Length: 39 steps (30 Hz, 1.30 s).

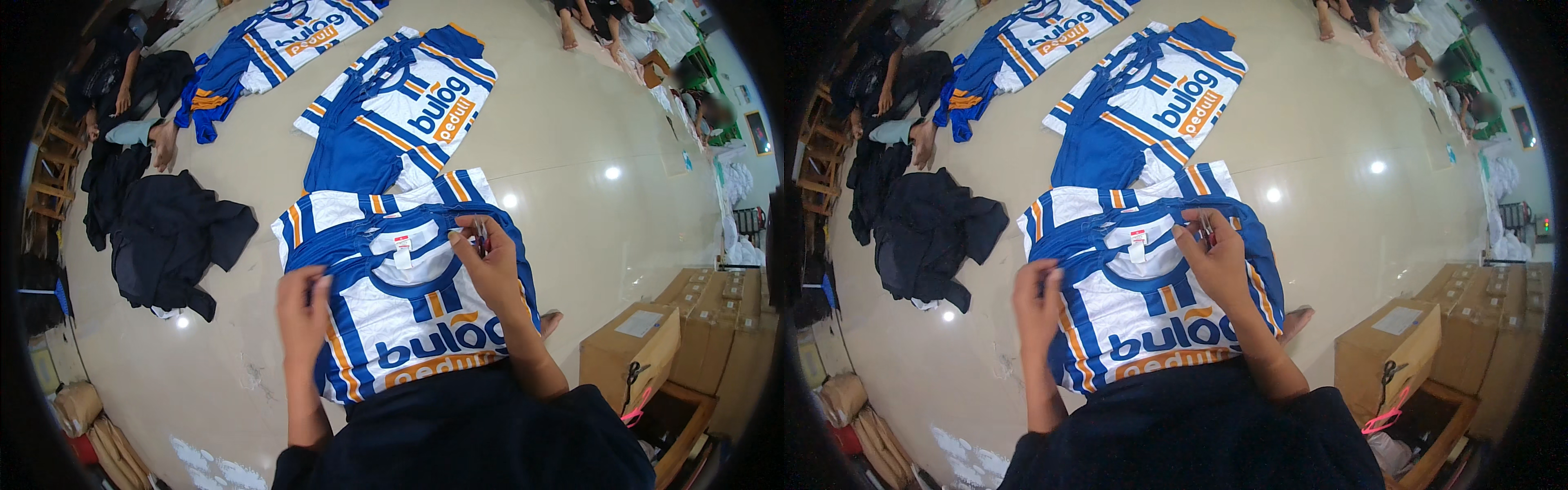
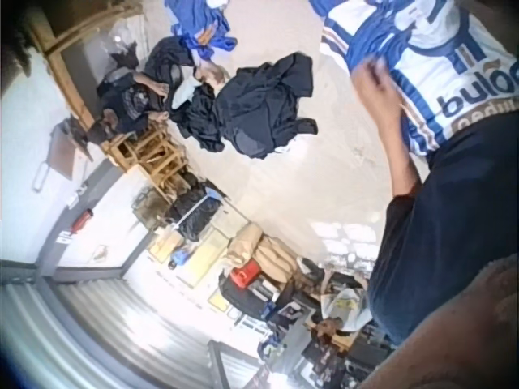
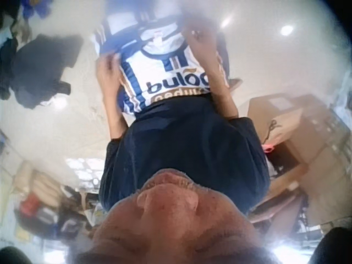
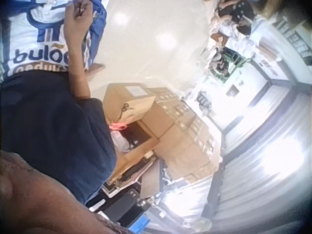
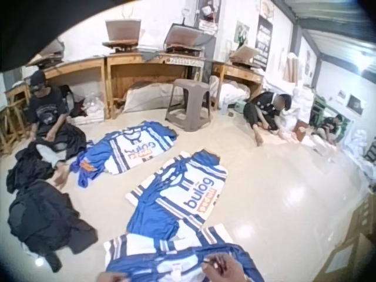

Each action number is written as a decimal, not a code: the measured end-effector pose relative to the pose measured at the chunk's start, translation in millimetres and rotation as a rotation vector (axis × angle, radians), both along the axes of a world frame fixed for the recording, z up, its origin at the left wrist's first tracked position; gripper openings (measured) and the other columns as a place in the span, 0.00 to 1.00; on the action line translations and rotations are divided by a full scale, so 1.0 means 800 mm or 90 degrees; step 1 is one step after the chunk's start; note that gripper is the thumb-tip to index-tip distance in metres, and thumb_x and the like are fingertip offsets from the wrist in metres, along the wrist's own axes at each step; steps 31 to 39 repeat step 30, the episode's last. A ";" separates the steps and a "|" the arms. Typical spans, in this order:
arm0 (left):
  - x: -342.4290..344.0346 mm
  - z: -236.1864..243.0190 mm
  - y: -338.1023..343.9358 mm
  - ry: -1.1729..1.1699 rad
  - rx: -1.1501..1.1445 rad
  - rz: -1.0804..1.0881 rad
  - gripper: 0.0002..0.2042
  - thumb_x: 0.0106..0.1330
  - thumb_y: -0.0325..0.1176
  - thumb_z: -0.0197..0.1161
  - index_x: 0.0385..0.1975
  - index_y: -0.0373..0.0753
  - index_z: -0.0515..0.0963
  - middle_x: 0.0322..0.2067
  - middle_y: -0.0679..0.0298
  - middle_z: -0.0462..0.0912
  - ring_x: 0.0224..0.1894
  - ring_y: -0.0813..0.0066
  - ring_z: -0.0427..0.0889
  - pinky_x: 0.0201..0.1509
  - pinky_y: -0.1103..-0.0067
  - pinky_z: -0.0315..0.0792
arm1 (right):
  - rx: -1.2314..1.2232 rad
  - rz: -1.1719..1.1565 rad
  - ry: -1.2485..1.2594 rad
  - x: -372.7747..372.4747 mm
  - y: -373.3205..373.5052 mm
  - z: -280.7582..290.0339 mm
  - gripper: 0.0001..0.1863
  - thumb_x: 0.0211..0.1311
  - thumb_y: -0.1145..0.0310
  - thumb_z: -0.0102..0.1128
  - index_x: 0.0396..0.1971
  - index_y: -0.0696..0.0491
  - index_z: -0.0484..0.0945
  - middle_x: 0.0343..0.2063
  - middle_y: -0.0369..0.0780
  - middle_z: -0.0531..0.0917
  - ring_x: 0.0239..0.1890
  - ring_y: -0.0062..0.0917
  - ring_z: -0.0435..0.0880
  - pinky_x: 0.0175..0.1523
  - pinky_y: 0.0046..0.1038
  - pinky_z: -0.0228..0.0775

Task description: The person sits on the floor and uses scissors to cut the hem of a blue and white striped jersey. They repeatedly trim the bottom edge of the garment, occasionally adjusting the fabric with their hands.

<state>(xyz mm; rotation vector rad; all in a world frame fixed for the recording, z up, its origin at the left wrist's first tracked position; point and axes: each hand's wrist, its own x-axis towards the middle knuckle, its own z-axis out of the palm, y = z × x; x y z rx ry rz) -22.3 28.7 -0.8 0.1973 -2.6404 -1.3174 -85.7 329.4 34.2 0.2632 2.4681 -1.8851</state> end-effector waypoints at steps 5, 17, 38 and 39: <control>-0.075 0.009 0.102 0.030 -0.022 -0.305 0.15 0.71 0.37 0.70 0.51 0.34 0.83 0.50 0.53 0.86 0.55 0.53 0.80 0.63 0.64 0.73 | 0.176 0.061 0.044 0.001 0.006 -0.011 0.18 0.68 0.72 0.69 0.56 0.60 0.81 0.48 0.43 0.89 0.30 0.16 0.78 0.39 0.19 0.71; -0.102 -0.048 0.138 0.024 0.032 -0.342 0.07 0.70 0.33 0.68 0.38 0.36 0.83 0.36 0.56 0.86 0.44 0.54 0.80 0.51 0.64 0.73 | 0.109 0.052 0.053 0.013 0.006 -0.017 0.13 0.72 0.73 0.66 0.53 0.58 0.81 0.34 0.31 0.83 0.24 0.06 0.67 0.29 0.16 0.60; -0.102 -0.042 0.136 -0.060 0.168 -0.274 0.08 0.77 0.33 0.61 0.38 0.34 0.79 0.33 0.52 0.83 0.39 0.53 0.80 0.46 0.64 0.73 | -0.635 0.076 -0.510 0.029 -0.005 -0.045 0.23 0.84 0.52 0.44 0.55 0.57 0.78 0.27 0.33 0.78 0.22 0.17 0.67 0.25 0.24 0.58; -0.102 -0.042 0.136 -0.060 0.168 -0.274 0.08 0.77 0.33 0.61 0.38 0.34 0.79 0.33 0.52 0.83 0.39 0.53 0.80 0.46 0.64 0.73 | -0.635 0.076 -0.510 0.029 -0.005 -0.045 0.23 0.84 0.52 0.44 0.55 0.57 0.78 0.27 0.33 0.78 0.22 0.17 0.67 0.25 0.24 0.58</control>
